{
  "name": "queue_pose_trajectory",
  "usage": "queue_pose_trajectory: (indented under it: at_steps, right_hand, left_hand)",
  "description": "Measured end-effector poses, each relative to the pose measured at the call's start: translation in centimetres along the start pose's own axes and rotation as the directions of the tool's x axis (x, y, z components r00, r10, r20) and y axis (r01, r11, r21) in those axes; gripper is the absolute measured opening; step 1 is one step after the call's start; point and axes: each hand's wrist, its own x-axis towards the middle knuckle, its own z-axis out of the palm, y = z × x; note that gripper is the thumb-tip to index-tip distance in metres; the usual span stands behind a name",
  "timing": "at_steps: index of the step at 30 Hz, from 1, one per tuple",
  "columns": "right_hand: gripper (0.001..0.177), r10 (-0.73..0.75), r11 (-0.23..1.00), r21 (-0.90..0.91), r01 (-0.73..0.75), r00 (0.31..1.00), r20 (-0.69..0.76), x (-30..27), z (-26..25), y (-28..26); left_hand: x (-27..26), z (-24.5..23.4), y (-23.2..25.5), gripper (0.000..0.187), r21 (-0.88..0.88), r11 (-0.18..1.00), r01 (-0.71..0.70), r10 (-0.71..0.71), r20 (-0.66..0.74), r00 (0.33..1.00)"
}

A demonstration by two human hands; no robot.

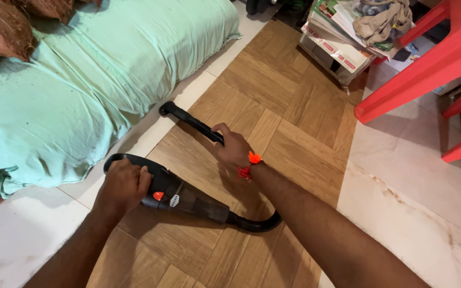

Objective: The person uses a handheld vacuum cleaner to clean the floor area beneath a wooden shelf and along the edge of a mattress. The person moves the vacuum nozzle back and forth across the wooden floor and white tiles, focusing on the gap between the furniture and the floor.

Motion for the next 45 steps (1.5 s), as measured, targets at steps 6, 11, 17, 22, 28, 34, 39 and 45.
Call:
queue_pose_trajectory:
  at_steps: [6,11,17,22,28,34,39,45]
  right_hand:
    - [0.044,0.006,0.998,-0.066,-0.011,0.997,-0.072,-1.4,-1.8,1.2]
    - [0.043,0.04,0.998,-0.053,-0.042,0.998,-0.042,-1.0,-2.1,1.3]
    - [0.046,0.094,0.986,-0.138,-0.095,0.995,-0.019,0.0,-1.1,-1.2]
    - [0.044,0.091,0.985,-0.141,-0.095,0.995,-0.035,0.9,0.0,-2.4]
    - [0.044,0.058,0.991,-0.119,-0.061,0.998,-0.03,3.0,1.8,-1.9]
    - [0.041,0.017,0.997,-0.07,-0.021,0.998,-0.053,3.9,1.8,-1.1]
    - [0.043,0.03,0.999,-0.036,-0.035,0.991,-0.127,4.6,0.9,-1.5]
    - [0.04,0.116,0.993,0.057,-0.107,0.974,-0.196,2.3,-0.9,-2.3]
  left_hand:
    - [-0.5,-0.2,0.5,0.037,0.02,1.0,0.015,-0.014,-0.021,1.0]
    - [-0.9,-0.1,0.1,0.039,0.046,0.999,-0.001,0.001,0.001,1.0]
    - [-1.0,0.3,-0.3,0.038,0.065,0.997,-0.052,0.055,-0.044,0.997]
    - [-1.0,0.2,0.1,0.037,0.034,0.999,-0.018,0.021,-0.089,0.996]
    - [-0.8,-0.2,0.6,0.036,-0.009,1.0,0.027,-0.028,-0.1,0.995]
    - [-0.9,-0.6,1.1,0.039,-0.028,0.996,0.083,-0.084,-0.041,0.996]
    - [-0.7,-1.0,1.6,0.037,-0.051,0.996,0.069,-0.072,-0.052,0.996]
    - [-0.8,-0.9,1.9,0.038,-0.006,0.998,0.068,-0.068,-0.064,0.996]
